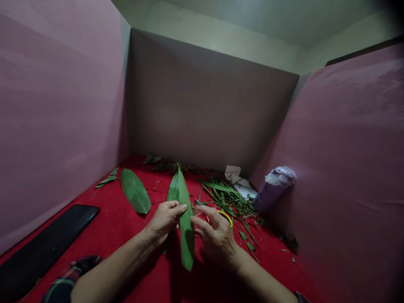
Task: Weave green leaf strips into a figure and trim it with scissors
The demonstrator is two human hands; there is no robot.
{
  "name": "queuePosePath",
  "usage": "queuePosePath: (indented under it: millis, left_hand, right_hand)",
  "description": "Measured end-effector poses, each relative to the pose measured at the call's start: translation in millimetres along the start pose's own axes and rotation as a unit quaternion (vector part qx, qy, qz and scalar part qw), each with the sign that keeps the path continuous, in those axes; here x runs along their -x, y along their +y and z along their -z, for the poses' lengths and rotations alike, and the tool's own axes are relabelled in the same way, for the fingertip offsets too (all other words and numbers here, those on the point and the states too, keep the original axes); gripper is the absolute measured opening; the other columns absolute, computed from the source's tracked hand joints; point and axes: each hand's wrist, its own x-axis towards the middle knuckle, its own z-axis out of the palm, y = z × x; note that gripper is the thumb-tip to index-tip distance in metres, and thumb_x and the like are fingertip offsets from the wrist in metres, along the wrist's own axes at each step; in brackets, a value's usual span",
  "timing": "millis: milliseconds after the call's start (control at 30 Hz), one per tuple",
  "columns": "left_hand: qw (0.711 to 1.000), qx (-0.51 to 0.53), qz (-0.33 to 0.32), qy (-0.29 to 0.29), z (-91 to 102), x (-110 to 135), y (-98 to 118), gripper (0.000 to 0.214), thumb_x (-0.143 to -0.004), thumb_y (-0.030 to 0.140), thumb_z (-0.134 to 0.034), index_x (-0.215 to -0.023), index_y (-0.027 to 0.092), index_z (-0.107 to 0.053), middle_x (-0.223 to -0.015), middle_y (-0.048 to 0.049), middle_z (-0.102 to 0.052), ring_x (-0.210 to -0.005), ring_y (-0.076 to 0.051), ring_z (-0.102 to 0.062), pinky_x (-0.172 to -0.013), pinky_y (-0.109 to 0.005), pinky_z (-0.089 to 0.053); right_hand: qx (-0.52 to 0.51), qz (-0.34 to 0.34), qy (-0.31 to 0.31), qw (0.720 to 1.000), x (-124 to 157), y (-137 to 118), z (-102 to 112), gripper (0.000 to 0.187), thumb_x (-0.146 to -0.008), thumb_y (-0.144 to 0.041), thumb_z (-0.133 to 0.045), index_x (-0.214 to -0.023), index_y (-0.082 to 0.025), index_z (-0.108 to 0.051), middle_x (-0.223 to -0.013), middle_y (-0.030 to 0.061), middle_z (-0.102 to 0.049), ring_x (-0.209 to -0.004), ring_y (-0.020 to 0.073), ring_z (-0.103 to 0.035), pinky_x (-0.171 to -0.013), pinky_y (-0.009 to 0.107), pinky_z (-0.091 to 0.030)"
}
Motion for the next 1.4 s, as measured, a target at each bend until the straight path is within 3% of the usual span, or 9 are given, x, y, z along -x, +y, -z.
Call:
queuePosePath:
  millis: [133, 267, 333, 433, 533, 633, 800, 933, 1400]
  left_hand:
    - [1.000, 0.028, -0.011, 0.003, -0.3, -1, -6, 0.024, -0.062, 0.028, -0.069, -0.062, 0.014, -0.049, -0.049, 0.0058, -0.048, -0.041, -0.005, -0.043, -0.042, -0.018, -0.033]
    - [0.999, 0.027, -0.030, 0.023, -0.3, -1, -6, 0.019, -0.062, 0.025, -0.069, -0.065, 0.013, -0.054, -0.053, 0.0042, -0.052, -0.047, -0.006, -0.048, -0.047, -0.019, -0.038]
    - [0.999, 0.022, -0.024, 0.020, -2.0, 0, -4, 0.018, -0.063, 0.026, -0.067, -0.065, 0.013, -0.056, -0.055, 0.0025, -0.055, -0.047, -0.008, -0.049, -0.049, -0.021, -0.040]
    - [1.000, 0.020, -0.012, 0.014, -5.8, 2, -2, 0.018, -0.063, 0.026, -0.067, -0.065, 0.012, -0.056, -0.056, 0.0007, -0.056, -0.049, -0.009, -0.051, -0.050, -0.022, -0.042]
    - [1.000, 0.016, -0.013, 0.002, -7.9, 1, -4, 0.018, -0.066, 0.027, -0.065, -0.064, 0.011, -0.056, -0.056, 0.0009, -0.055, -0.049, -0.008, -0.050, -0.049, -0.020, -0.041]
    - [1.000, 0.010, -0.008, -0.014, -6.6, -2, -13, 0.018, -0.068, 0.028, -0.063, -0.064, 0.012, -0.055, -0.056, 0.0017, -0.054, -0.049, -0.008, -0.050, -0.050, -0.021, -0.042]
    - [0.998, -0.034, 0.028, -0.034, -6.1, -4, -26, 0.018, -0.070, 0.029, -0.062, -0.069, 0.013, -0.055, -0.056, 0.0015, -0.054, -0.044, -0.008, -0.050, -0.046, -0.021, -0.040]
    - [0.997, -0.042, 0.052, -0.044, -10.6, -2, -25, 0.017, -0.067, 0.026, -0.064, -0.067, 0.012, -0.055, -0.057, -0.0003, -0.056, -0.045, -0.008, -0.050, -0.046, -0.021, -0.041]
    - [0.996, -0.060, 0.024, -0.061, -11.2, 0, -22, 0.010, -0.065, 0.020, -0.062, -0.067, 0.013, -0.055, -0.055, 0.0019, -0.055, -0.041, -0.008, -0.049, -0.044, -0.021, -0.042]
  right_hand:
    - [-0.092, 0.012, -0.010, 0.996, -10, -8, -1, 0.020, -0.079, -0.009, -0.049, -0.089, -0.022, -0.060, -0.093, 0.0051, -0.062, -0.082, 0.0169, -0.053, -0.073, 0.031, -0.043]
    - [-0.208, -0.125, -0.039, 0.969, -14, -19, -2, 0.011, -0.081, -0.016, -0.050, -0.076, -0.017, -0.059, -0.071, 0.0026, -0.060, -0.068, 0.0145, -0.050, -0.066, 0.028, -0.040]
    - [-0.265, -0.230, -0.048, 0.935, -16, -22, -5, 0.015, -0.081, -0.023, -0.051, -0.070, -0.017, -0.058, -0.065, 0.0007, -0.055, -0.063, 0.0131, -0.047, -0.060, 0.025, -0.038]
    - [-0.371, -0.345, -0.035, 0.861, -17, -21, -11, 0.021, -0.080, -0.030, -0.051, -0.065, -0.015, -0.055, -0.061, -0.0013, -0.051, -0.058, 0.0111, -0.043, -0.055, 0.022, -0.036]
    - [-0.437, -0.397, -0.011, 0.807, -15, -14, -16, 0.025, -0.075, -0.036, -0.056, -0.062, -0.015, -0.051, -0.056, -0.0036, -0.045, -0.052, 0.0092, -0.039, -0.050, 0.021, -0.033]
    - [-0.466, -0.421, 0.002, 0.778, -8, -6, -18, 0.027, -0.073, -0.038, -0.057, -0.061, -0.015, -0.050, -0.054, -0.0047, -0.043, -0.049, 0.0082, -0.037, -0.048, 0.020, -0.032]
    - [-0.428, -0.418, 0.037, 0.801, 3, 0, -17, 0.021, -0.077, -0.033, -0.055, -0.065, -0.015, -0.051, -0.058, -0.0037, -0.046, -0.053, 0.0095, -0.042, -0.050, 0.020, -0.035]
    - [-0.432, -0.416, 0.041, 0.799, 4, -3, -16, 0.014, -0.079, -0.028, -0.053, -0.072, -0.016, -0.052, -0.062, -0.0027, -0.051, -0.056, 0.0103, -0.046, -0.051, 0.021, -0.037]
    - [-0.379, -0.422, 0.060, 0.821, 8, -4, -16, 0.019, -0.081, -0.032, -0.051, -0.069, -0.017, -0.049, -0.061, -0.0040, -0.046, -0.056, 0.0095, -0.040, -0.051, 0.021, -0.034]
